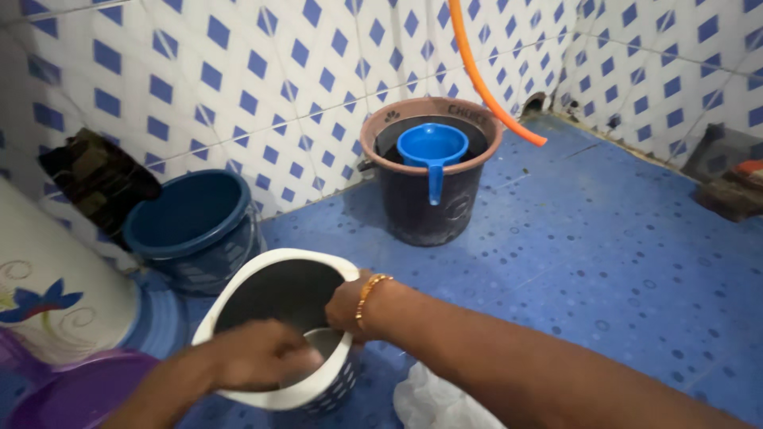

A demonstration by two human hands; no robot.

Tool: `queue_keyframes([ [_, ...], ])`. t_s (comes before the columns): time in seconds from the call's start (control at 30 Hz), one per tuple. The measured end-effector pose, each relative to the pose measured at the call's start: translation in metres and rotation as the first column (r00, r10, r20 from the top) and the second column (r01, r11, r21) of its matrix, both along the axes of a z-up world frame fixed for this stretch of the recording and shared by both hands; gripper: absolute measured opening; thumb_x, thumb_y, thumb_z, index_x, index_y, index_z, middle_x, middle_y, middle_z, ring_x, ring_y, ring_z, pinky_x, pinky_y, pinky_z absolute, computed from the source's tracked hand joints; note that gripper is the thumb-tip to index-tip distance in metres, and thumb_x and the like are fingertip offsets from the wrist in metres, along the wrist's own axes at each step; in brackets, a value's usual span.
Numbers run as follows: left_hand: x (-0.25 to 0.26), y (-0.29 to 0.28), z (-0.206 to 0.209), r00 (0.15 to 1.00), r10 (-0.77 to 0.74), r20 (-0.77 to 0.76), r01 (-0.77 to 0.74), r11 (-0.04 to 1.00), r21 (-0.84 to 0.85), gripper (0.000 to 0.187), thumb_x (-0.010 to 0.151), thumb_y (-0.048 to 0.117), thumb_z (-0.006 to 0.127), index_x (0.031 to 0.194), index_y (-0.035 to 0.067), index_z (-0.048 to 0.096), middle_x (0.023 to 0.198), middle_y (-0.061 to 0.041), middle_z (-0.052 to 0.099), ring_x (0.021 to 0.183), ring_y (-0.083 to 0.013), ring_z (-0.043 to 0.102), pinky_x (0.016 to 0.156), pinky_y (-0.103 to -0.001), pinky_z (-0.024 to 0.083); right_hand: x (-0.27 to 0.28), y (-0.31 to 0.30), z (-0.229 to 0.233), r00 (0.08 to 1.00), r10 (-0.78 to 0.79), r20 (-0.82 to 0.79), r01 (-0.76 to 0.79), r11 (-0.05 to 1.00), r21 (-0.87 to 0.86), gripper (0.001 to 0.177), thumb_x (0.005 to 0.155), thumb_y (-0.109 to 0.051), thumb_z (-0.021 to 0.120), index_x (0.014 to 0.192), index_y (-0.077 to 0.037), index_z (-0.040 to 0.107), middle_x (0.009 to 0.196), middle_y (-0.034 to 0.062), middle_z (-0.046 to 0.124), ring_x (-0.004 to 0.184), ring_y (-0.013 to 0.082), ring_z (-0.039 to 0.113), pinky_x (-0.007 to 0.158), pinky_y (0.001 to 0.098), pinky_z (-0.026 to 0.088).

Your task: The person cleans a bin by washing the interior by hand with water from a mug, then unfolds a plastic bag and lines the bin with it.

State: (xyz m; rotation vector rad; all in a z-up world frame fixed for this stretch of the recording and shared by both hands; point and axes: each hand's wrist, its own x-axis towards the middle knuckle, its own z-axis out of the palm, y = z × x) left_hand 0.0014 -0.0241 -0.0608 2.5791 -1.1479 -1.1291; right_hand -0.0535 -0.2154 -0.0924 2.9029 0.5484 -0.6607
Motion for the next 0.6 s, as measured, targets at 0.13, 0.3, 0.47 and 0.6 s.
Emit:
queue_keyframes([
  [0.13,-0.021,-0.005,-0.003,0.959,-0.277,0.063,0.27,0.958,0.09,0.046,0.082,0.045,0.079,0.111,0.01,0.072,0.112,-0.013,0.073,0.108,-0.0327,0.07,0.095,-0.04,0.053,-0.003,0.002,-0.01,0.977,0.003,0.214,-0.014,0.999,0.049,0.022,0.084,-0.031,0.077,0.105,-0.025,0.079,0.107,0.0041,0.076,0.117,0.0256,0.067,0.104,0.0476,0.047],
  [0.3,-0.004,-0.003,-0.01,0.944,-0.287,0.161,0.252,0.945,0.206,0.039,0.077,0.036,0.082,0.108,0.013,0.076,0.112,-0.011,0.075,0.109,-0.0291,0.071,0.096,-0.038,0.055,-0.004,0.012,-0.023,0.955,-0.024,0.297,0.001,0.997,0.076,0.018,0.092,-0.028,0.068,0.102,-0.019,0.079,0.113,0.0049,0.074,0.123,0.0246,0.062,0.11,0.0488,0.041],
  [0.47,-0.011,-0.007,-0.008,0.956,-0.259,0.14,0.232,0.955,0.183,0.045,0.077,0.038,0.083,0.113,0.012,0.074,0.115,-0.01,0.075,0.112,-0.0274,0.07,0.099,-0.037,0.053,-0.007,0.009,-0.026,0.958,-0.05,0.282,0.027,0.996,0.085,0.023,0.099,-0.024,0.056,0.104,-0.016,0.078,0.115,0.0065,0.074,0.124,0.0247,0.061,0.113,0.0488,0.04],
  [0.6,-0.021,-0.011,0.003,0.982,-0.098,0.164,0.094,0.995,0.033,0.057,0.078,0.041,0.084,0.124,0.015,0.066,0.113,-0.011,0.075,0.109,-0.0291,0.072,0.097,-0.038,0.056,-0.017,0.0,-0.024,0.879,0.029,0.475,-0.103,0.986,0.129,0.027,0.084,-0.021,0.064,0.107,-0.014,0.075,0.121,0.0112,0.066,0.127,0.028,0.057,0.104,0.0481,0.044],
])
